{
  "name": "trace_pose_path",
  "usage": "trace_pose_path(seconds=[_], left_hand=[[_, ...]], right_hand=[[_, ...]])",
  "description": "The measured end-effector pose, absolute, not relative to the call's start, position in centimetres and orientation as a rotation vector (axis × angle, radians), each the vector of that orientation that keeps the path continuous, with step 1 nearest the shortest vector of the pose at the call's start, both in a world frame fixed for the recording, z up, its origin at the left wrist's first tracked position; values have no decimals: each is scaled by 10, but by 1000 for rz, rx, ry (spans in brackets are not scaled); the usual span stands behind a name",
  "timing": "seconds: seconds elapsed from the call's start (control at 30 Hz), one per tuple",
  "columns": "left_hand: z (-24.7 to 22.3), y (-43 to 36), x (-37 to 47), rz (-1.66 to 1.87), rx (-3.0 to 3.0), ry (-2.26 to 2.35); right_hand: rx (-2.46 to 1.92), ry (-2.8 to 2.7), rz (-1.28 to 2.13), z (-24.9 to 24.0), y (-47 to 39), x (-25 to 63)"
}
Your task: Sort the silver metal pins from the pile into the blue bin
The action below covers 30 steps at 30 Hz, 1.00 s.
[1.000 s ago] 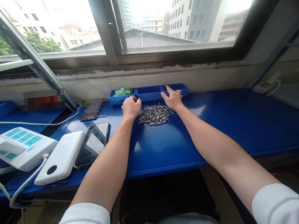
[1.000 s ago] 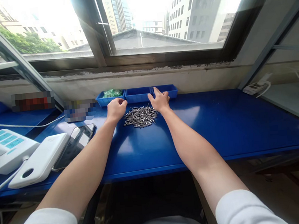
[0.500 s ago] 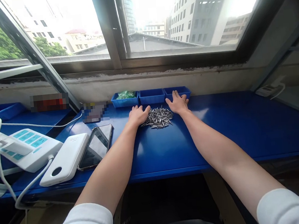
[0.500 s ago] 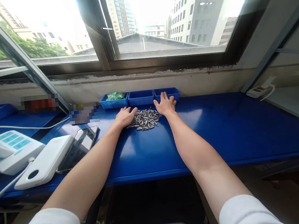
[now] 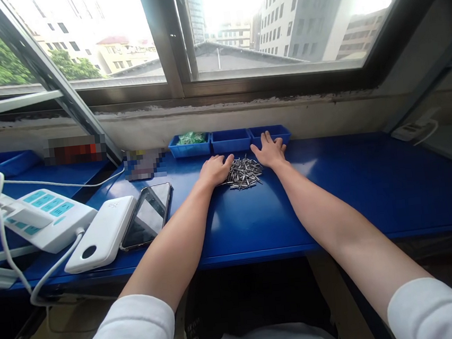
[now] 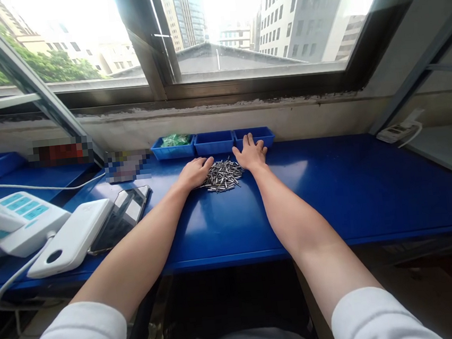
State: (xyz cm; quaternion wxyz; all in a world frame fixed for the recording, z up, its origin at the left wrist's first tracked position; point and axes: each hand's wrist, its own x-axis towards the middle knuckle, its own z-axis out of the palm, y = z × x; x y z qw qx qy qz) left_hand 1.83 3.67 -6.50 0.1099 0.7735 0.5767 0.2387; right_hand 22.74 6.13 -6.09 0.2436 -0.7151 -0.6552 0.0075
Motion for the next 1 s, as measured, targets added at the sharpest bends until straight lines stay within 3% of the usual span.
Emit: trace_pose_path(seconds=[0.3, 0.67, 1.0], left_hand=[[-59, 34, 17, 783, 2208, 1723], [-62, 28, 20, 440, 2362, 1613], [-59, 27, 21, 461, 2451, 1546]], right_hand=[[-1871, -1740, -7, -61, 56, 226], [-1618, -2016, 195, -65, 40, 200], [-1526, -2135, 195, -68, 42, 196]])
